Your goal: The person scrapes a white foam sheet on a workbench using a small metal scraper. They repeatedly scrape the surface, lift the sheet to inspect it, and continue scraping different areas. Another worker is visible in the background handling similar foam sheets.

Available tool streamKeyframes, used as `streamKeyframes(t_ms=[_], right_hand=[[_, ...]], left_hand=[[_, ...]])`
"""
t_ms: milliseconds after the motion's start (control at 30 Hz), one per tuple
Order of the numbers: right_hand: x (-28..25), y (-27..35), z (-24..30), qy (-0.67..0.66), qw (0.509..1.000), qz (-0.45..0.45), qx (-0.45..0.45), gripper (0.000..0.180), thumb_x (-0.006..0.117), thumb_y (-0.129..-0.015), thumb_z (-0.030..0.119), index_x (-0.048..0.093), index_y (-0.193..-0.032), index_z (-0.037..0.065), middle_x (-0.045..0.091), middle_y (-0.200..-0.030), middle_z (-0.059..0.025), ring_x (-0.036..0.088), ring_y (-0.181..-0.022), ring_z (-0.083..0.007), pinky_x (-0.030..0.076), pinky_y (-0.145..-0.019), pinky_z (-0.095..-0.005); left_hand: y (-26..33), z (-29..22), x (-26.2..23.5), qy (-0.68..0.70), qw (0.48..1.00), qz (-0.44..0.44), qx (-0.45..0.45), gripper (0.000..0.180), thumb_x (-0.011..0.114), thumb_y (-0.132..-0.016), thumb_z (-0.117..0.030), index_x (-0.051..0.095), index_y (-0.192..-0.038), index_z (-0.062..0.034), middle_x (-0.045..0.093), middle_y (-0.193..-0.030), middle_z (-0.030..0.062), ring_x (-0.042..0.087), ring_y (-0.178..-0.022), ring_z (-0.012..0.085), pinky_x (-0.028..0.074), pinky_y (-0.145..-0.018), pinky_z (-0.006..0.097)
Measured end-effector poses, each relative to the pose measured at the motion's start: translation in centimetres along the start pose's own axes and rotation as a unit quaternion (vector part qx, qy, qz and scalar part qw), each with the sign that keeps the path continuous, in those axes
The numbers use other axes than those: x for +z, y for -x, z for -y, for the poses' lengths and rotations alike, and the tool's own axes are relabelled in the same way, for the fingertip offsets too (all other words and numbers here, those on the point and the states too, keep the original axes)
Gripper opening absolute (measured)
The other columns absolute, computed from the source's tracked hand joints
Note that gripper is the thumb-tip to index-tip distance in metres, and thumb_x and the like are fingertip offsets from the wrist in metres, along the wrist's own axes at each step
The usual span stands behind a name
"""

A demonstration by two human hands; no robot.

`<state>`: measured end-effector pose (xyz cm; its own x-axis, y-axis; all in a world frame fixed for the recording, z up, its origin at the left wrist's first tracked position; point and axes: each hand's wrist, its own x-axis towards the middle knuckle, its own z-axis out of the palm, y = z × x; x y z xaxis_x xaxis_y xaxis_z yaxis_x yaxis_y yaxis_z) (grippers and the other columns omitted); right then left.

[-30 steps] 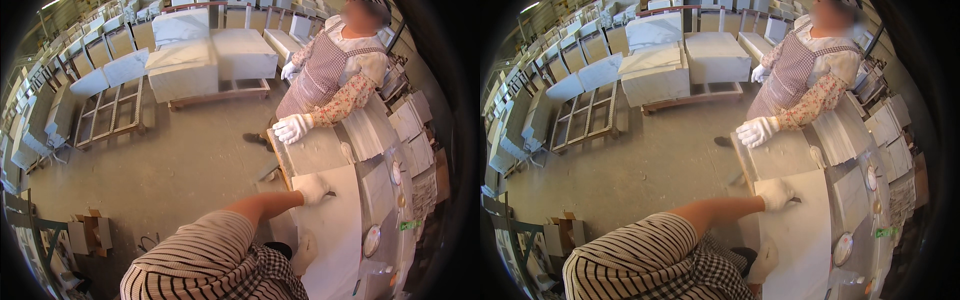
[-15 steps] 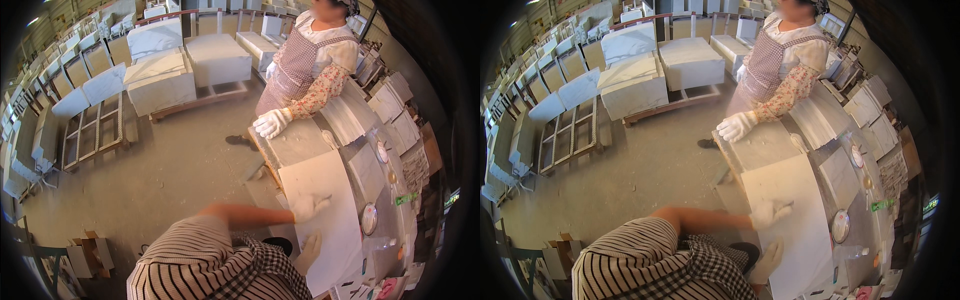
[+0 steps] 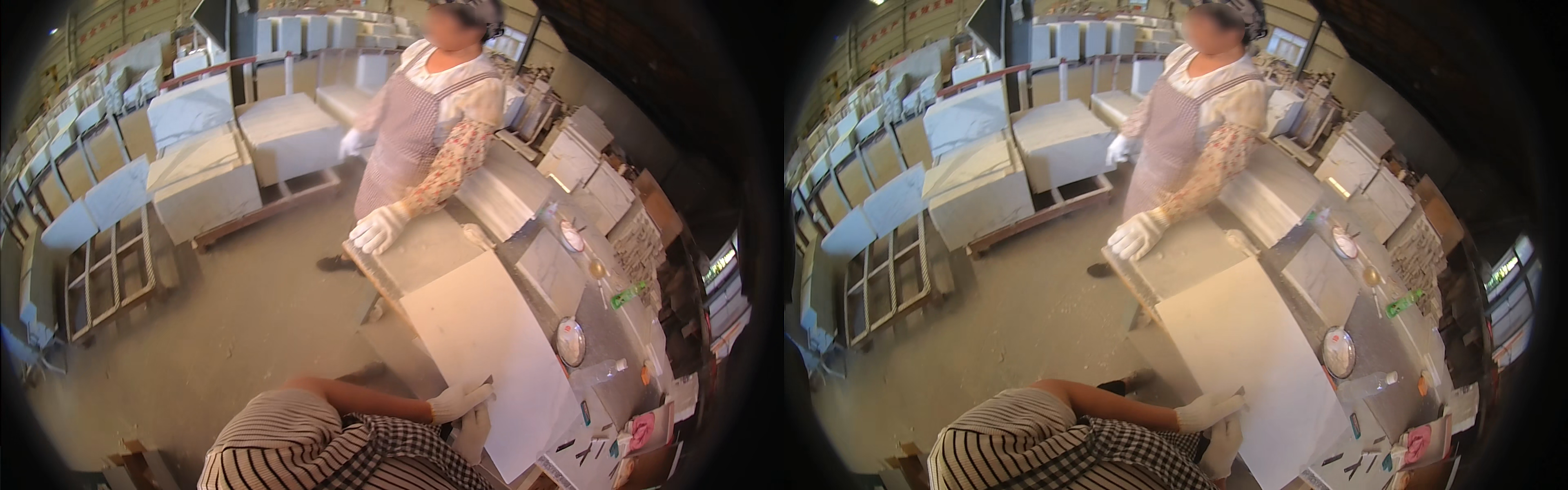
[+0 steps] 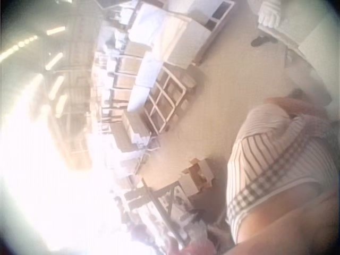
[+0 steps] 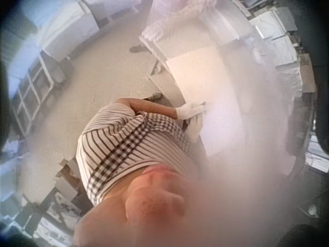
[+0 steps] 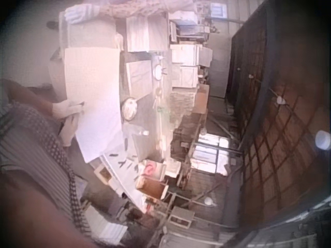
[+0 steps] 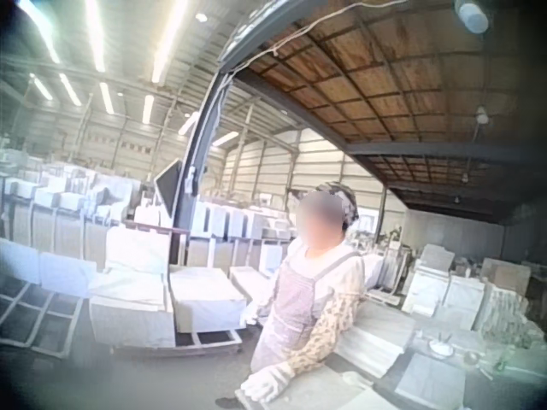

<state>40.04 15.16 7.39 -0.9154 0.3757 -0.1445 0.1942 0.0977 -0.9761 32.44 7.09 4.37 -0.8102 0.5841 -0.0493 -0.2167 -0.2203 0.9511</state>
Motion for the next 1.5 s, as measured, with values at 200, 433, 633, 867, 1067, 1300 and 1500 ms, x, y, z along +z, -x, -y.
streamKeyframes(t_ms=[200,433,633,867,1067,1300,1500], right_hand=[[-0.5,0.1,0.6,0.040,0.997,0.003,-0.059,0.021,0.049,-0.101,0.016,0.060,-0.101,-0.002,0.058,-0.076,-0.0030,0.050,-0.066,-0.0078,0.041,-0.057,-0.0254],[-0.4,0.0,-0.7,0.051,0.996,0.009,-0.066,0.022,0.043,-0.105,0.019,0.055,-0.097,0.002,0.052,-0.065,-0.0013,0.044,-0.054,-0.0057,0.032,-0.047,-0.0227],[-0.8,0.4,-0.7,-0.029,0.998,0.038,-0.033,0.021,0.041,-0.105,0.017,0.055,-0.097,0.004,0.051,-0.063,-0.0006,0.040,-0.049,-0.0061,0.029,-0.044,-0.0217],[-0.8,1.1,0.9,-0.073,0.996,0.052,0.022,0.020,0.046,-0.100,0.015,0.056,-0.095,-0.002,0.060,-0.069,-0.0076,0.049,-0.056,-0.0099,0.039,-0.051,-0.0244],[-0.6,1.6,1.0,-0.055,0.997,0.054,0.022,0.020,0.045,-0.099,0.014,0.056,-0.096,-0.003,0.064,-0.072,-0.0100,0.052,-0.058,-0.0117,0.044,-0.055,-0.0254],[-0.8,2.0,0.8,-0.017,0.996,0.078,0.029,0.025,0.044,-0.100,0.018,0.057,-0.093,-0.002,0.066,-0.073,-0.0109,0.054,-0.059,-0.0127,0.045,-0.056,-0.0270],[-2.1,2.3,-0.4,-0.009,0.989,0.104,0.101,0.030,0.044,-0.101,0.022,0.058,-0.097,-0.004,0.069,-0.079,-0.0132,0.059,-0.065,-0.0141,0.049,-0.061,-0.0281]], left_hand=[[0.4,-1.8,-0.5,-0.003,0.993,0.053,-0.101,0.053,0.051,-0.098,-0.051,0.063,-0.117,-0.0028,0.065,-0.097,0.0118,0.061,-0.069,0.0145,0.050,-0.057,0.026],[0.8,-4.5,-1.8,-0.083,0.972,0.150,-0.158,0.057,0.053,-0.096,-0.053,0.069,-0.091,0.0015,0.063,-0.065,0.0081,0.059,-0.060,0.0145,0.050,-0.058,0.026],[0.6,-4.4,-1.7,-0.110,0.976,0.151,-0.115,0.058,0.052,-0.097,-0.051,0.069,-0.082,0.0016,0.063,-0.061,0.0092,0.058,-0.055,0.0153,0.048,-0.056,0.027],[-0.9,-3.9,-2.2,-0.172,0.982,0.076,-0.021,0.054,0.051,-0.098,-0.049,0.069,-0.088,0.0016,0.066,-0.068,0.0100,0.061,-0.065,0.0149,0.049,-0.064,0.028],[-0.8,-4.2,-3.1,-0.101,0.992,0.051,-0.049,0.048,0.055,-0.098,-0.045,0.070,-0.092,0.0002,0.067,-0.074,0.0074,0.062,-0.070,0.0146,0.050,-0.067,0.027],[-1.5,-3.1,-4.1,-0.080,0.996,-0.015,0.033,0.044,0.052,-0.101,-0.040,0.069,-0.099,0.0014,0.069,-0.088,0.0084,0.062,-0.083,0.0144,0.051,-0.076,0.029],[-3.7,-3.1,-7.6,-0.061,0.989,-0.136,0.009,0.051,0.050,-0.099,-0.047,0.072,-0.103,-0.0014,0.071,-0.089,0.0103,0.065,-0.086,0.0174,0.050,-0.082,0.033]])
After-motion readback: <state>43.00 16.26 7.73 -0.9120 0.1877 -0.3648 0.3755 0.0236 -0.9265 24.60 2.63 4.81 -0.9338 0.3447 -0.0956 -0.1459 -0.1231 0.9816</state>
